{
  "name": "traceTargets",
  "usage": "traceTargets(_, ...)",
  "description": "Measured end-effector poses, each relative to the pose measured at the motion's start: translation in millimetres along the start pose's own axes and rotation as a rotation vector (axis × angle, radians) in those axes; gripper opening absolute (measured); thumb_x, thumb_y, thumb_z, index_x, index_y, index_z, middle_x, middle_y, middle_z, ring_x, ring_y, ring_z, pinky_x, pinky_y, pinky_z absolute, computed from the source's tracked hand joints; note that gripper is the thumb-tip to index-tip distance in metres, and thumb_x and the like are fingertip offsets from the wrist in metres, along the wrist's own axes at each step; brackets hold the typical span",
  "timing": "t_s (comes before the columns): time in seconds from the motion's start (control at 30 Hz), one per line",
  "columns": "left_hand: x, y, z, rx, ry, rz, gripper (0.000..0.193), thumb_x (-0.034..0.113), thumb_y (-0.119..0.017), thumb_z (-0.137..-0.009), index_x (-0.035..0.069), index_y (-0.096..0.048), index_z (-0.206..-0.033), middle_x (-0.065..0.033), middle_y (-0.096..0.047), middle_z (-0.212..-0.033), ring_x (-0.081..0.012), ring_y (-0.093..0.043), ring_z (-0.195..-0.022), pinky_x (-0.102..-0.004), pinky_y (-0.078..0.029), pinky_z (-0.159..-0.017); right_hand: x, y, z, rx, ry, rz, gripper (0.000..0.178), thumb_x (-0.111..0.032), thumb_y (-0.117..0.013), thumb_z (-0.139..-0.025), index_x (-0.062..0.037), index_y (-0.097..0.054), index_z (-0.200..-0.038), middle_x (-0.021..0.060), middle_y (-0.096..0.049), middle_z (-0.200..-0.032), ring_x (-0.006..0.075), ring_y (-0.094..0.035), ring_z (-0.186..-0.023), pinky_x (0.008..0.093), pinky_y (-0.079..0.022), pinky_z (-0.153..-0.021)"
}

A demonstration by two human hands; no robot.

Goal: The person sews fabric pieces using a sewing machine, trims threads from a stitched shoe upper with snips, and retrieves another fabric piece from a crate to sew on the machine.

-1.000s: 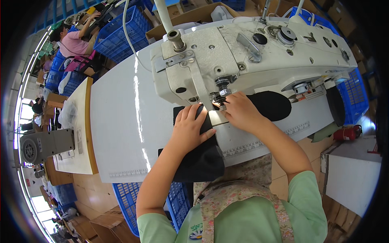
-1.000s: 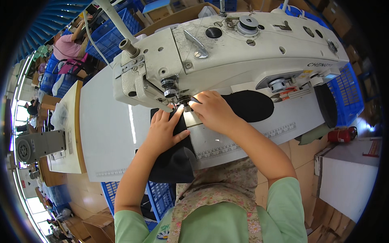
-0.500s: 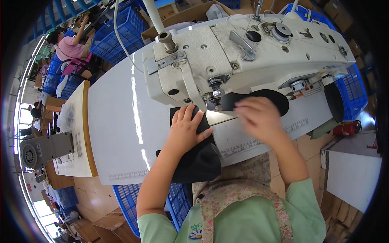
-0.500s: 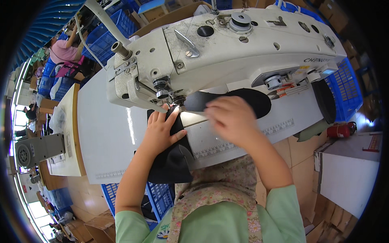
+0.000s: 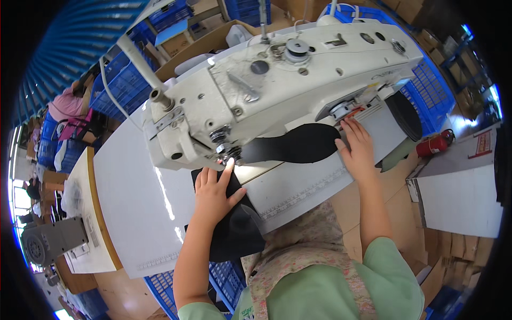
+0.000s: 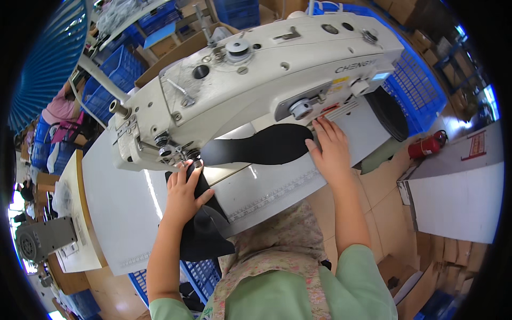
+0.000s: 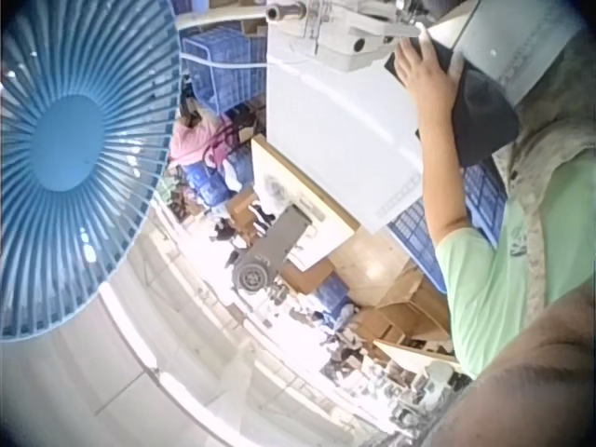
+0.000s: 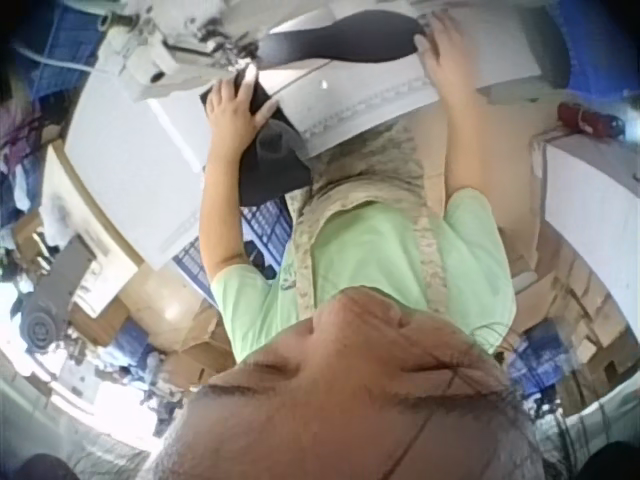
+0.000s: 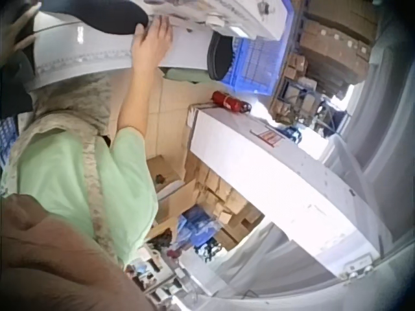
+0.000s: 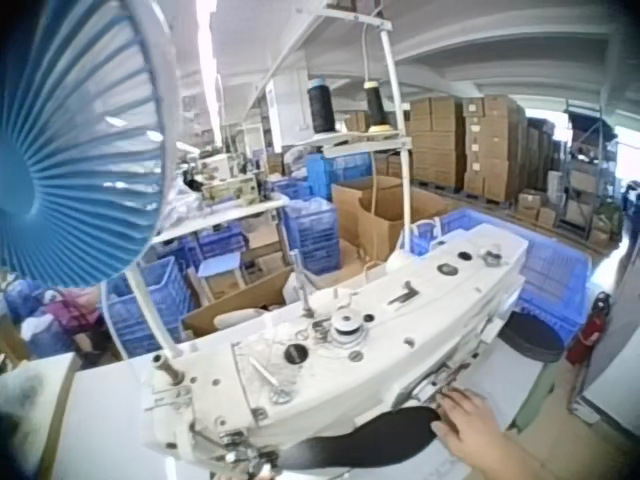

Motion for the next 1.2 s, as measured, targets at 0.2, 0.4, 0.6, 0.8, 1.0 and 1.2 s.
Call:
traceTargets(0.2,1.0,1.1,-0.3,0.021,0.0,-0.027,0.068,0.048,-0.067,-0.079,0.013,-0.05,-0.134,-0.0179,-0.042,-0.138,-0.0417,-0.04,-0.123,-0.0486,-0.032,-0.102,14.2,0.8,1.6,0.039,-0.083,0.163,0.041,-0.022,-0.063,-0.084,0.0007,-0.058,-0.119,0.0159,-0.054,-0.128,0.0354,-0.047,-0.121,0.0433,-0.036,-0.102)
traceTargets(0.4,-1.9,4.9,-0.1,0.024,0.013,-0.049,0.067,0.048,-0.067,-0.079,0.014,-0.05,-0.134,-0.0171,-0.043,-0.137,-0.04,-0.04,-0.123,-0.0484,-0.032,-0.102,45.0,36.1,16.1,0.323,-0.192,-0.136,0.033,-0.008,-0.061,-0.081,-0.0014,-0.062,-0.113,0.0178,-0.058,-0.122,0.0372,-0.053,-0.114,0.0446,-0.042,-0.095)
traceTargets(0.6,-0.5,2.1,-0.8,-0.001,0.004,-0.002,0.064,0.047,-0.068,-0.079,0.012,-0.052,-0.131,-0.0184,-0.042,-0.138,-0.0404,-0.038,-0.126,-0.0493,-0.031,-0.104,14.3,36.3,-15.4,0.296,0.059,0.026,0.033,-0.007,-0.06,-0.084,-0.0015,-0.061,-0.116,0.0172,-0.058,-0.126,0.0385,-0.05,-0.12,0.044,-0.039,-0.1)
traceTargets(0.8,-3.9,1.6,-0.4,-0.016,0.034,0.0,0.062,0.05,-0.065,-0.081,0.01,-0.055,-0.128,-0.0193,-0.042,-0.138,-0.0407,-0.037,-0.129,-0.0501,-0.031,-0.105,27.9,13.9,-11.5,0.16,-0.03,-0.005,0.047,-0.013,-0.059,-0.088,-0.0016,-0.051,-0.133,0.0161,-0.048,-0.139,0.0345,-0.037,-0.135,0.0412,-0.029,-0.11)
traceTargets(1.0,-3.1,2.8,0.2,-0.006,0.019,-0.001,0.063,0.053,-0.064,-0.081,0.011,-0.055,-0.128,-0.0242,-0.041,-0.137,-0.0427,-0.039,-0.127,-0.0502,-0.032,-0.104,30.8,8.5,-6.0,0.127,-0.036,-0.006,0.048,-0.012,-0.059,-0.087,-0.0016,-0.051,-0.133,0.0158,-0.048,-0.14,0.0343,-0.036,-0.135,0.0411,-0.029,-0.11)
traceTargets(1.2,-4.9,2.3,2.5,0.021,0.006,-0.012,0.064,0.053,-0.064,-0.081,0.013,-0.055,-0.129,-0.0266,-0.04,-0.137,-0.0448,-0.04,-0.124,-0.0498,-0.033,-0.104,25.7,8.3,-7.3,0.115,-0.039,-0.016,0.048,-0.011,-0.059,-0.086,-0.0014,-0.051,-0.133,0.0161,-0.048,-0.14,0.0345,-0.036,-0.135,0.041,-0.029,-0.11)
Point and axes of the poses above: each hand's wrist, its own z-axis away from the middle knuckle, its own y-axis out of the back of the hand, x = y × z, the point moved 10 cm from there along -z, towards the middle knuckle
